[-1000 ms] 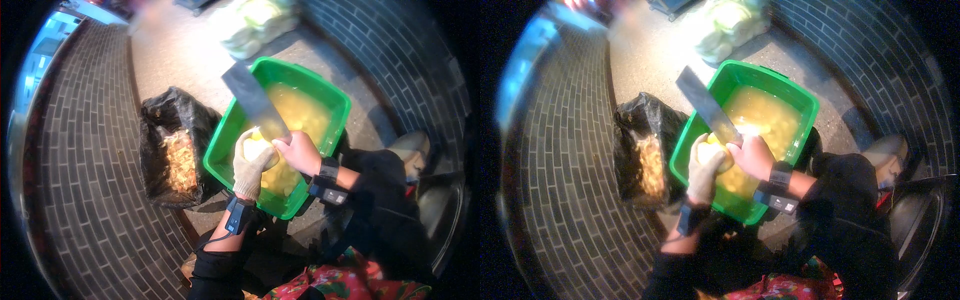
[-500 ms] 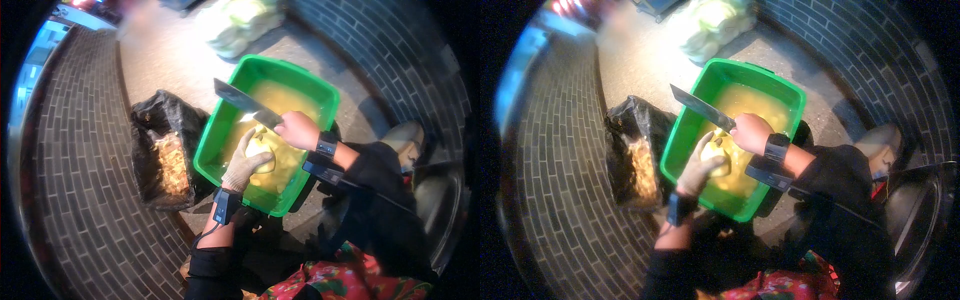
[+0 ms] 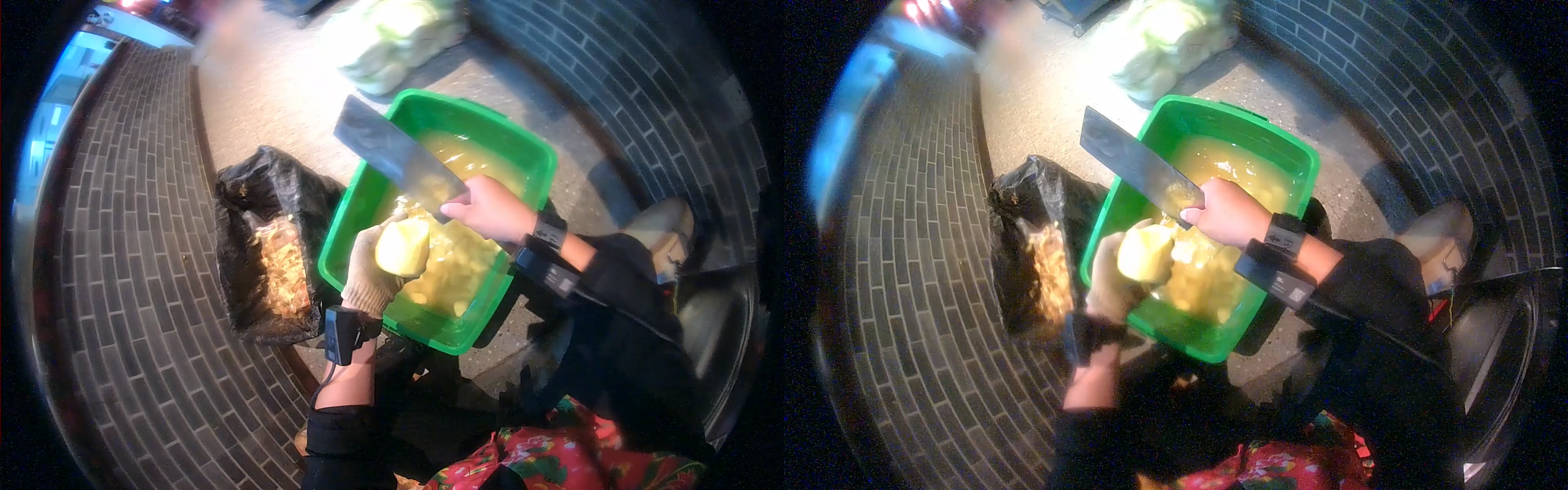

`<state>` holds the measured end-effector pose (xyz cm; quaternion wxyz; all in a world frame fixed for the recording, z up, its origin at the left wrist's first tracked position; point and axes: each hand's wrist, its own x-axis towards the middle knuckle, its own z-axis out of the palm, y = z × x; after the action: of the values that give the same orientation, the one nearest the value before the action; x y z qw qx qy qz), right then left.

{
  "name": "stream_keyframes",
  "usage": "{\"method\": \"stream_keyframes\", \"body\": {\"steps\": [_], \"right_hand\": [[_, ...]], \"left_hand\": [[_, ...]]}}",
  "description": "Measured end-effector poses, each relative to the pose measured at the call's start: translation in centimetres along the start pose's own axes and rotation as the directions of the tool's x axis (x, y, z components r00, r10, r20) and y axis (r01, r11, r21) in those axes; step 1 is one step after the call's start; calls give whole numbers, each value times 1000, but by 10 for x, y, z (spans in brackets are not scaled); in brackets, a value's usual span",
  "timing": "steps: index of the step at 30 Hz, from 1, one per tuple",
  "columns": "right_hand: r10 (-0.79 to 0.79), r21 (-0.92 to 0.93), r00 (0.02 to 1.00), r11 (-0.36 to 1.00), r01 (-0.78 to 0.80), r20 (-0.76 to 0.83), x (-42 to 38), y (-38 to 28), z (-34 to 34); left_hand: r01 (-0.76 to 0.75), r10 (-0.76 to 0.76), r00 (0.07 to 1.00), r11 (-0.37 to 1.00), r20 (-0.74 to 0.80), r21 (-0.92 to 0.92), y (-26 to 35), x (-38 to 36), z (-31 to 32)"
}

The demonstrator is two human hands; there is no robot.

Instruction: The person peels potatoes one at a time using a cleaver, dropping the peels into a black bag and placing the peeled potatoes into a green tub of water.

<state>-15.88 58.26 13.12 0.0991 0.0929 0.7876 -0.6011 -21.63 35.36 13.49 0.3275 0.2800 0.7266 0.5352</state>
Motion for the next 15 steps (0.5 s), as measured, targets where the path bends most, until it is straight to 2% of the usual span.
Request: {"method": "stream_keyframes", "body": {"steps": [1,2,3,4,5,6,7,8,10,12,13,15], "right_hand": [[-5,-2,1000,1000,5,4,0,-1,0],[-18,2,1000,1000,18,12,-2,-5,-1],[-31,6,999,999,31,20,-4,-8,-1],[-34,5,999,999,34,24,-5,-7,0],[-55,-15,998,998,55,8,-5,-7,0],[-76,-35,997,997,76,-9,-6,-7,1],[-77,-36,997,996,77,-5,-8,-12,0],[-50,-81,999,995,52,20,-11,-22,-3],[-24,-129,999,991,30,46,-14,-27,-2],[-115,-87,993,990,115,1,-16,-26,1],[-115,-87,993,990,115,3,-16,-25,2],[-199,-180,980,964,194,-11,-14,-21,5]], "left_hand": [[-127,131,991,960,-1,251,17,-1,3],[-237,254,967,842,31,484,30,-2,5],[-235,255,967,842,26,486,20,-2,4],[-134,151,987,965,-62,225,10,-1,3],[-33,26,993,997,-116,-63,1,-1,3],[-34,26,992,997,-120,-63,-8,-4,4],[68,-163,978,845,-134,-531,-6,-5,7],[115,-329,942,477,-56,-871,-1,-6,8],[132,-363,930,473,-56,-871,8,-5,5],[86,-286,945,689,-161,-720,-4,-5,4],[85,-286,944,688,-162,-720,-3,-6,4],[61,-266,918,828,-294,-558,4,-6,7]]}}
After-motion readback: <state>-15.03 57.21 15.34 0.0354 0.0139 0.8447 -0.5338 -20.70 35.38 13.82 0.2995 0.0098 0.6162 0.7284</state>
